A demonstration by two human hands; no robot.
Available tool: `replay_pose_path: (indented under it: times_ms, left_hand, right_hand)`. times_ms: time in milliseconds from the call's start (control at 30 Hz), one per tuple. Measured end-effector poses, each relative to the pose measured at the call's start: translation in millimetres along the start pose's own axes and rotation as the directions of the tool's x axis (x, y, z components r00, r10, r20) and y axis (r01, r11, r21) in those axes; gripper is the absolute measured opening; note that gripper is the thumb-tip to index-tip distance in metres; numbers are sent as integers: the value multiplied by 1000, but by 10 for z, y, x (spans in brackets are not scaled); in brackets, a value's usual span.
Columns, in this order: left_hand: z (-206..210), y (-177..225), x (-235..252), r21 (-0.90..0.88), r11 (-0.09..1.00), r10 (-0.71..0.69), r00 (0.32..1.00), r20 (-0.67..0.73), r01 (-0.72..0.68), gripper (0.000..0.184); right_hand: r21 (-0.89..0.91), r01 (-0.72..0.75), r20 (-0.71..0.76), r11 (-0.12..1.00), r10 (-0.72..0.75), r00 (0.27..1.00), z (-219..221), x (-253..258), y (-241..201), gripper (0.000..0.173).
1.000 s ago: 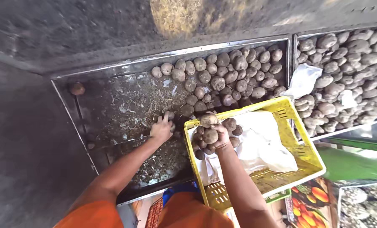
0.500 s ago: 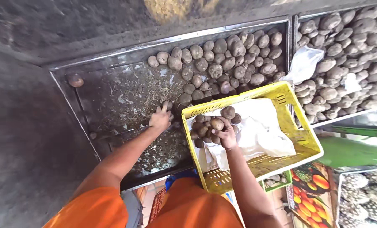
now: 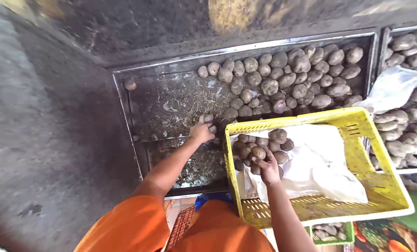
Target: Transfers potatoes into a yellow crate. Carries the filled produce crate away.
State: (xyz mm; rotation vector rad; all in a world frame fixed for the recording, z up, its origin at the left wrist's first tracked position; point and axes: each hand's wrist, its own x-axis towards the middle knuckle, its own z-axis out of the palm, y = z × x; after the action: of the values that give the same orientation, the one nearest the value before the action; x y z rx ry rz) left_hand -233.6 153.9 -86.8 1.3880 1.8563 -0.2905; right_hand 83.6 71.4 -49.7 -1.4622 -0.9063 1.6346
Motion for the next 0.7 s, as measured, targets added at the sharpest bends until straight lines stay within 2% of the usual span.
replay_pose_path:
  times_ms: [67,133,200,233,267,300,333,367,400,467,500,533,600,700]
  left_hand:
    - [27,-82,-258,-183,983,-35,986,-161,5,74]
    - [76,-75,-691,-435,892,7,965,-263,-124,75]
    - [74,129,-1132,-669,663,171,938,-301,-336,71]
    - [76,272,-1305,-716,563,310,908,-281,-413,69]
    - [81,418,-1449,-733,495,473,853,-222,-465,68]
    - [71,554,-1529,-713,463,625,765,-158,-526,69]
    - [44,663,-1531,-663,442,735,667,-118,-604,67]
    - [-12,736,-1466,-623,412,783,608,-132,-665,60]
    - [-115,772,-1327,-618,387,755,619,-213,-685,50]
    - [-451,693,-760,-637,429,561,742,-367,-640,37]
    - [-616,606,-357,-633,491,417,800,-432,-598,34]
    - [-758,498,81,-621,553,273,825,-496,-556,34]
    - [-1003,294,921,-594,678,43,831,-555,-432,41]
    - [-1250,222,1791,-518,837,-154,832,-533,-177,51]
  right_hand:
    - [57,-63,-4,996,63,998,14,-40,-48,67]
    - [161,-170,25,972,168,985,-17,-156,-73,63]
    - [278,-264,138,924,234,962,-118,-216,-106,68]
    - [320,-299,186,899,250,950,-184,-234,-120,71]
    - [330,-306,212,893,246,946,-251,-273,-138,70]
    - [315,-269,216,910,207,954,-320,-297,-170,68]
    - [273,-198,223,942,138,965,-415,-294,-207,67]
    - [201,-115,219,973,70,973,-528,-273,-246,67]
    - [124,-49,181,991,26,983,-667,-244,-268,66]
    - [18,7,-35,1000,-7,999,-936,-193,-271,53]
    - [-22,24,-138,999,-27,990,-1013,-152,-297,39]
    - [-55,41,-213,998,-51,976,-1033,-86,-343,23]
    - [-129,63,-251,990,-94,963,-907,99,-474,11]
    - [-310,87,-155,947,-141,978,-454,519,-641,17]
